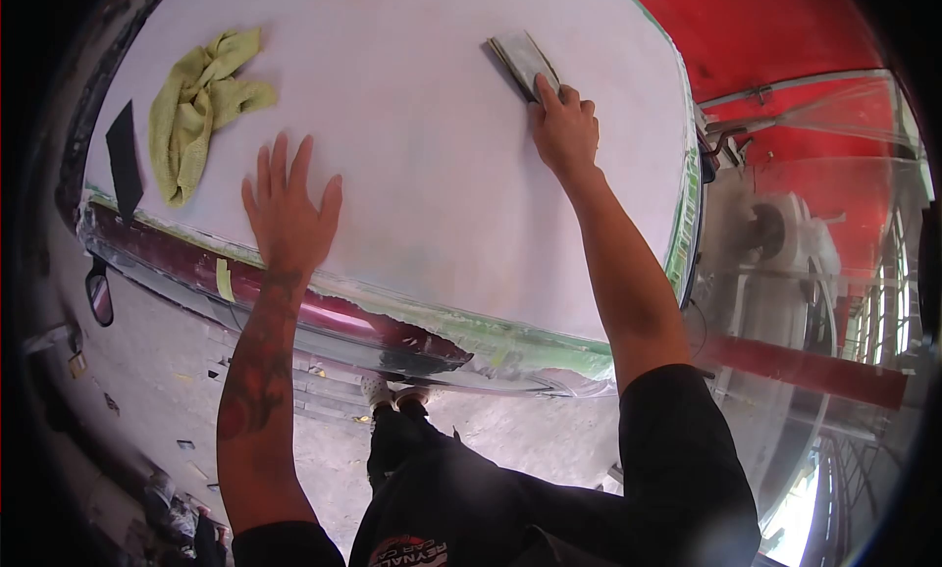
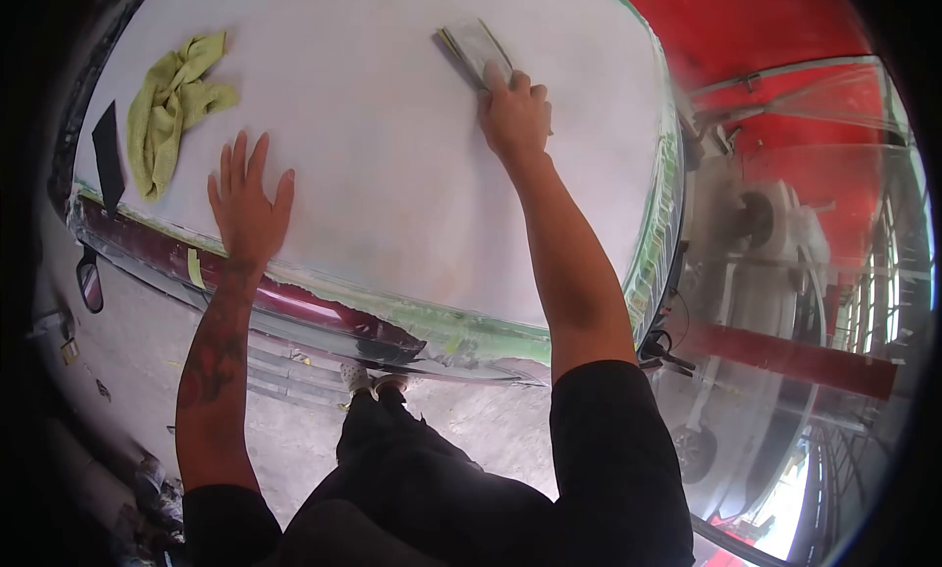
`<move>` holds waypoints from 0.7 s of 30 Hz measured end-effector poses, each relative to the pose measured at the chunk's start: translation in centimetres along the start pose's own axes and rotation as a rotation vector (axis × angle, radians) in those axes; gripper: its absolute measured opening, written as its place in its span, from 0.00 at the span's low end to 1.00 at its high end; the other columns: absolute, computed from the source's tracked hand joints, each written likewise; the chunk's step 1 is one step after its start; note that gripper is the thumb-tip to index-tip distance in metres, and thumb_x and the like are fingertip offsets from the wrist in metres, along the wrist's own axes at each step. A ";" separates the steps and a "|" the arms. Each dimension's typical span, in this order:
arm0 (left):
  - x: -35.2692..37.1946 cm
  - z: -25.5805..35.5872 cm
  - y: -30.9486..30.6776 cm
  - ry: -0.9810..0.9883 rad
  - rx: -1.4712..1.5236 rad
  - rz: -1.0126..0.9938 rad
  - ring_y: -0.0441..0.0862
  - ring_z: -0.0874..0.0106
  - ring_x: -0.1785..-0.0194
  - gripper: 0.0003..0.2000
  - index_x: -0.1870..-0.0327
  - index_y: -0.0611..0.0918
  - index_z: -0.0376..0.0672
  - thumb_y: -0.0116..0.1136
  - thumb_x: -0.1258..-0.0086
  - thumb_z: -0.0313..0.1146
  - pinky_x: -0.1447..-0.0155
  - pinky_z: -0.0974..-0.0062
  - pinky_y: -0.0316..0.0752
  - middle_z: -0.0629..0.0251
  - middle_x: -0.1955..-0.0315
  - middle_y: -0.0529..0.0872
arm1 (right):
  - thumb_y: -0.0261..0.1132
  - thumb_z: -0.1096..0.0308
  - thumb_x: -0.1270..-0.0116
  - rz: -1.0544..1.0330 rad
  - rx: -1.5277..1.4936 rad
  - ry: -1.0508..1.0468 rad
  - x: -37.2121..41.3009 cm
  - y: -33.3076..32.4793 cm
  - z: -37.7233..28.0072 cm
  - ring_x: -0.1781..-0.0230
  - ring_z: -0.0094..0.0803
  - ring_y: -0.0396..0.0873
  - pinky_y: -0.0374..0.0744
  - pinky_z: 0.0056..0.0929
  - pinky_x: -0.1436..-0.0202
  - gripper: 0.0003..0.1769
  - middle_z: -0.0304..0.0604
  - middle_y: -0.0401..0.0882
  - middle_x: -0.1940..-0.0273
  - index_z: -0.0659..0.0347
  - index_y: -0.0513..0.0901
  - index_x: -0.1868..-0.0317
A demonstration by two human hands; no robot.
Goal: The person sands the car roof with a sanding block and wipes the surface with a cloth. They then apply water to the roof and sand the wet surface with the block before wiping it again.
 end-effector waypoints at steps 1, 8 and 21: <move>0.1 0.1 -0.1 0.005 0.010 0.011 0.53 0.55 0.20 0.30 0.25 0.67 0.55 0.56 0.27 0.49 0.24 0.41 0.47 0.62 0.23 0.60 | 0.64 0.62 0.32 -0.006 -0.008 0.037 -0.9 0.3 0.0 0.53 0.51 0.76 0.76 0.47 0.53 0.24 0.53 0.77 0.43 0.45 0.76 0.36; -0.1 0.1 -0.1 -0.012 -0.020 -0.007 0.54 0.55 0.21 0.30 0.26 0.68 0.54 0.55 0.28 0.50 0.24 0.42 0.49 0.61 0.24 0.62 | 0.70 0.68 0.40 -0.201 -0.167 -0.032 20.1 -5.2 -7.3 0.43 0.52 0.69 0.71 0.49 0.43 0.34 0.50 0.68 0.32 0.36 0.76 0.32; -0.1 0.2 0.0 -0.031 -0.018 -0.040 0.52 0.56 0.19 0.30 0.25 0.66 0.56 0.55 0.27 0.49 0.22 0.43 0.46 0.63 0.23 0.59 | 0.65 0.67 0.34 -0.010 -0.086 0.021 5.6 -1.2 -3.1 0.45 0.53 0.71 0.72 0.50 0.45 0.29 0.53 0.72 0.36 0.41 0.73 0.32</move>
Point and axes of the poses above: each hand's wrist, its own x-axis away from the middle knuckle, its own y-axis out of the palm, z = x × y, the point moved 9 cm from there along -x, towards the middle knuckle
